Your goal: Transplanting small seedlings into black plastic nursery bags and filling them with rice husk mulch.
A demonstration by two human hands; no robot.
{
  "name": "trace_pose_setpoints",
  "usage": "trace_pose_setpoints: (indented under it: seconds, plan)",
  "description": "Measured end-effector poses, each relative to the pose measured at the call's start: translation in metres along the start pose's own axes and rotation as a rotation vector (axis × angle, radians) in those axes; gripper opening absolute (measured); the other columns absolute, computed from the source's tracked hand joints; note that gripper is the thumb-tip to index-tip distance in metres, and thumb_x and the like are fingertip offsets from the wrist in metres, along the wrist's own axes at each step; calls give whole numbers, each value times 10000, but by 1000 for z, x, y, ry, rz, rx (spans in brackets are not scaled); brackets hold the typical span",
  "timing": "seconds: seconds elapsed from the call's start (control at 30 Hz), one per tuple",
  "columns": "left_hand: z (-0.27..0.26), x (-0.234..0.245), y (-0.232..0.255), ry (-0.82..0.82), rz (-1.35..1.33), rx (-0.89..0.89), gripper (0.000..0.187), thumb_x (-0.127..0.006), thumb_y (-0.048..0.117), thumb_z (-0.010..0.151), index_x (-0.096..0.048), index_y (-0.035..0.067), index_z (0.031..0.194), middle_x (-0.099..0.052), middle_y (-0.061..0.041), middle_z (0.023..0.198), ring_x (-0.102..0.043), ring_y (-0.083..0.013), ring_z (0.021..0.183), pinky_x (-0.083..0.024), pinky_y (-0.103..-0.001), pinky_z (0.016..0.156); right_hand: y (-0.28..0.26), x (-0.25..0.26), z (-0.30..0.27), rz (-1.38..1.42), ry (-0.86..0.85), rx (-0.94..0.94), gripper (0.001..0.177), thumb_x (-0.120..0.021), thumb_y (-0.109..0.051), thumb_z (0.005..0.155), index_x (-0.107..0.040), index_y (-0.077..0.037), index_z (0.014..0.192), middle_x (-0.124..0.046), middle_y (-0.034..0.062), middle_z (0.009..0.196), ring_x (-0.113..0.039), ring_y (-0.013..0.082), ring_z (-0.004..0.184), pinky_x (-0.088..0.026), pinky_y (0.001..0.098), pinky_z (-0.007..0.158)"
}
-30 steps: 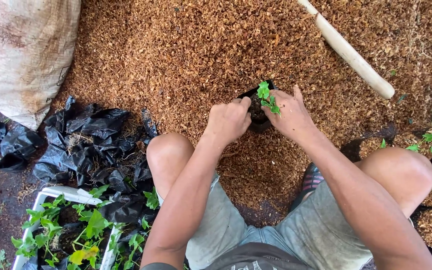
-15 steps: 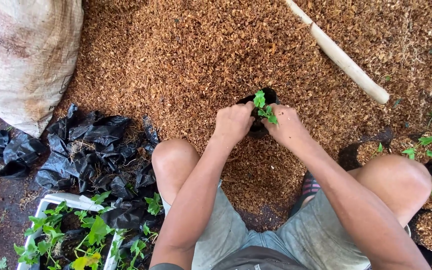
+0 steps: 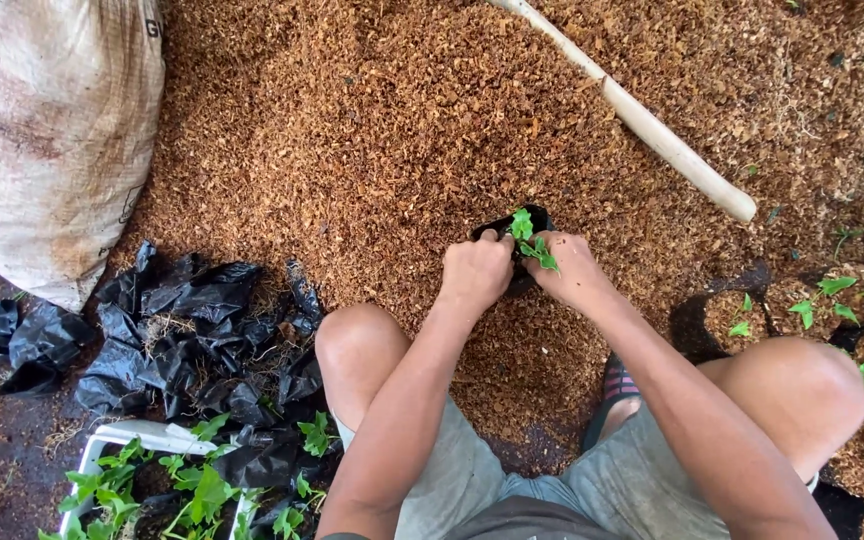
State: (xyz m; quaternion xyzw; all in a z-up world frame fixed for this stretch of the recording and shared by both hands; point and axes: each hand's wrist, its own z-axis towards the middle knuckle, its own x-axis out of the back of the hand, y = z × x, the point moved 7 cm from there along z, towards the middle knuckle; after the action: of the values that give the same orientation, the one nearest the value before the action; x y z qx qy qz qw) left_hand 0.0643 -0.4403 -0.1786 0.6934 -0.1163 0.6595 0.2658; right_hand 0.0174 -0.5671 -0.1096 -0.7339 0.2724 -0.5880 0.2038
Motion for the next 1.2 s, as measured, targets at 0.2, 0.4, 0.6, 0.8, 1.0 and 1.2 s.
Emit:
trace_pose_setpoints:
  seconds: [0.2,0.4,0.6,0.8,1.0,1.2]
  plan:
    - [0,9,1,13,14,4,421,-672,352,875,-676,205,1269,-664,-86,1163,-748,-352,702,-594,-559,595,-30,44,-17,53,-4,-5,211,-647,-25,893,-755,-1,1072,-742,249,962,-736,401,911,-598,454,811]
    - [-24,65,15,38,-41,14,384,-714,320,872,-707,163,1222,-632,-133,1288,-760,-356,730,-619,-526,646,34,68,-13,218,361,-89,231,-629,-46,951,-733,-83,1154,-720,179,1095,-707,327,980,-558,456,838]
    - [-26,68,27,368,57,-127,287,-781,338,805,-758,221,1066,-651,-42,1185,-696,-182,535,-613,-384,549,60,-21,-18,104,-115,-207,926,-807,-311,804,-353,-6,1552,-348,343,1561,-250,530,1478,-224,681,1185]
    - [-27,68,25,558,54,-156,160,-724,371,836,-731,241,929,-662,35,1081,-683,-133,531,-600,-315,597,177,-112,6,95,40,-330,573,-867,-245,727,-577,-159,1213,-532,241,1329,-549,489,1269,-467,576,1080]
    - [-25,77,30,630,119,-201,127,-623,381,872,-648,260,901,-657,74,964,-653,-98,508,-563,-277,592,161,-67,-2,773,96,-422,545,-821,-40,781,-600,-10,1279,-689,260,1060,-673,362,961,-556,446,846]
    - [-22,80,30,645,56,-165,157,-682,390,808,-639,250,865,-664,75,914,-646,-117,492,-553,-287,584,94,24,-4,976,35,-410,666,-701,56,866,-416,18,1466,-493,370,1360,-614,436,1109,-542,575,941]
